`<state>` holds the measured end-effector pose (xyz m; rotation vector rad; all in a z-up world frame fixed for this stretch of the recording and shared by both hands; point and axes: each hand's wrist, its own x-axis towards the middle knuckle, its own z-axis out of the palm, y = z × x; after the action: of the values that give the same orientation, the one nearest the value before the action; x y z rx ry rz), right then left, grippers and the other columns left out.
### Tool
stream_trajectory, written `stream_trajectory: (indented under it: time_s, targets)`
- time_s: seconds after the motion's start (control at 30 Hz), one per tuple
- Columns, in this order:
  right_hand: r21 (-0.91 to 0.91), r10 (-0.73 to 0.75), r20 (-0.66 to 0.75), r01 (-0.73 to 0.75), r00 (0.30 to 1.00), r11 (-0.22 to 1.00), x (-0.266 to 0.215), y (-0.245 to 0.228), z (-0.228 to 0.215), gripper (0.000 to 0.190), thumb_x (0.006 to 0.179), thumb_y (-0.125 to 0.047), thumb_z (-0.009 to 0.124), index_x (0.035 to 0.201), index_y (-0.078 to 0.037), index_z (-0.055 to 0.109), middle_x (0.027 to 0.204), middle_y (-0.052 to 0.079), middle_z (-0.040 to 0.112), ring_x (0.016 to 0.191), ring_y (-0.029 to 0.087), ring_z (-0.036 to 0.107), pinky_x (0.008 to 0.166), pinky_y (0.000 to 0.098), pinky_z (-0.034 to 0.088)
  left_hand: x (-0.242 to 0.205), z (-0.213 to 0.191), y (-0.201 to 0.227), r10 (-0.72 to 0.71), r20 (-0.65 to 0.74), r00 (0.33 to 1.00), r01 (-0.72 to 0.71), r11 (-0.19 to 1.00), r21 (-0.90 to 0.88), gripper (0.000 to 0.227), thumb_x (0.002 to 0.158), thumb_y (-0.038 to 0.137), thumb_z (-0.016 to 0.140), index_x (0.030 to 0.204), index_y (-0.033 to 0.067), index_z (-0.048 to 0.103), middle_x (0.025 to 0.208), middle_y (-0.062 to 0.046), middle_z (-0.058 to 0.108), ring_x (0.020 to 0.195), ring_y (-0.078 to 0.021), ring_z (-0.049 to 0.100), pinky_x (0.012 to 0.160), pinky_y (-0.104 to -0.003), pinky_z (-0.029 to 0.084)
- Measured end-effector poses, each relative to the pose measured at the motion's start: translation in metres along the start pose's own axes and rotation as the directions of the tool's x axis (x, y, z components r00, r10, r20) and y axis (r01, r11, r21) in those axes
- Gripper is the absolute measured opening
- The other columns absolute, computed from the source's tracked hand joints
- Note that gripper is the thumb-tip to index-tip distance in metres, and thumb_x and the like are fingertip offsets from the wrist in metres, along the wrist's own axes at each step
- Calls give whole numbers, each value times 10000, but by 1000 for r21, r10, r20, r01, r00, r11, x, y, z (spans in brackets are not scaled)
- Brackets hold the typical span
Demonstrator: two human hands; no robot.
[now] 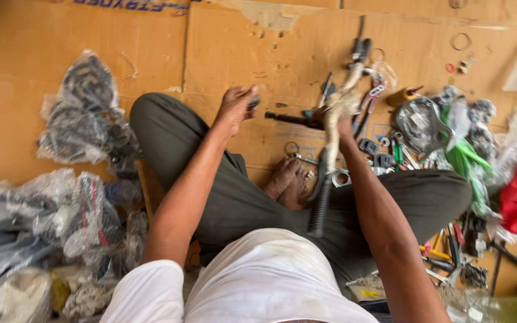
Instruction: The person sits on the floor and assembles a bicycle handlebar by attaching brake levers and grips. They use a hammer to tap the grips into place and a screwdriver to tighten the brake lever bolts.
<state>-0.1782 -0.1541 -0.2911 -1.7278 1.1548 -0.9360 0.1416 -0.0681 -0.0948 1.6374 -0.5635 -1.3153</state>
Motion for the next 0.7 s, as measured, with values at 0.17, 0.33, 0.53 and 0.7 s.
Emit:
stream_trajectory:
  time_s: [0.17, 0.33, 0.53, 0.7]
  targets:
    - [354, 260, 40, -257, 965, 899, -2, -61, -19, 268, 986, -291, 709, 1022, -27, 672, 954, 71, 683, 894, 182, 617, 838, 328, 509, 21, 2, -12, 281, 37, 959, -282, 933, 224, 339, 1012, 225, 725, 1221, -32, 650, 984, -129, 639, 844, -196, 601, 725, -334, 545]
    - [496, 149, -27, -116, 989, 861, -15, -132, -52, 219, 1064, -219, 676, 954, -29, 674, 890, 28, 712, 854, 116, 657, 830, 290, 539, 47, -1, -10, 298, 197, 934, -329, 932, 153, 335, 1017, 182, 659, 1306, 14, 657, 1190, -67, 688, 1078, -129, 648, 941, -278, 558]
    - [195, 90, -136, -63, 987, 979, -12, -155, -66, 220, 1001, -183, 728, 846, -28, 717, 766, 33, 720, 694, 128, 659, 650, 298, 537, 42, 3, -2, 320, 364, 875, -371, 925, 79, 325, 1041, 99, 647, 1350, -2, 633, 1226, -65, 687, 1122, -131, 626, 1027, -268, 504]
    - [118, 109, -141, -92, 984, 989, -9, -150, -66, 251, 982, -211, 752, 794, -45, 732, 714, 20, 708, 663, 118, 644, 630, 299, 525, 23, 14, 16, 278, 385, 880, -419, 837, 352, 381, 995, 103, 660, 1357, -3, 607, 1204, -58, 702, 1091, -141, 661, 995, -286, 533]
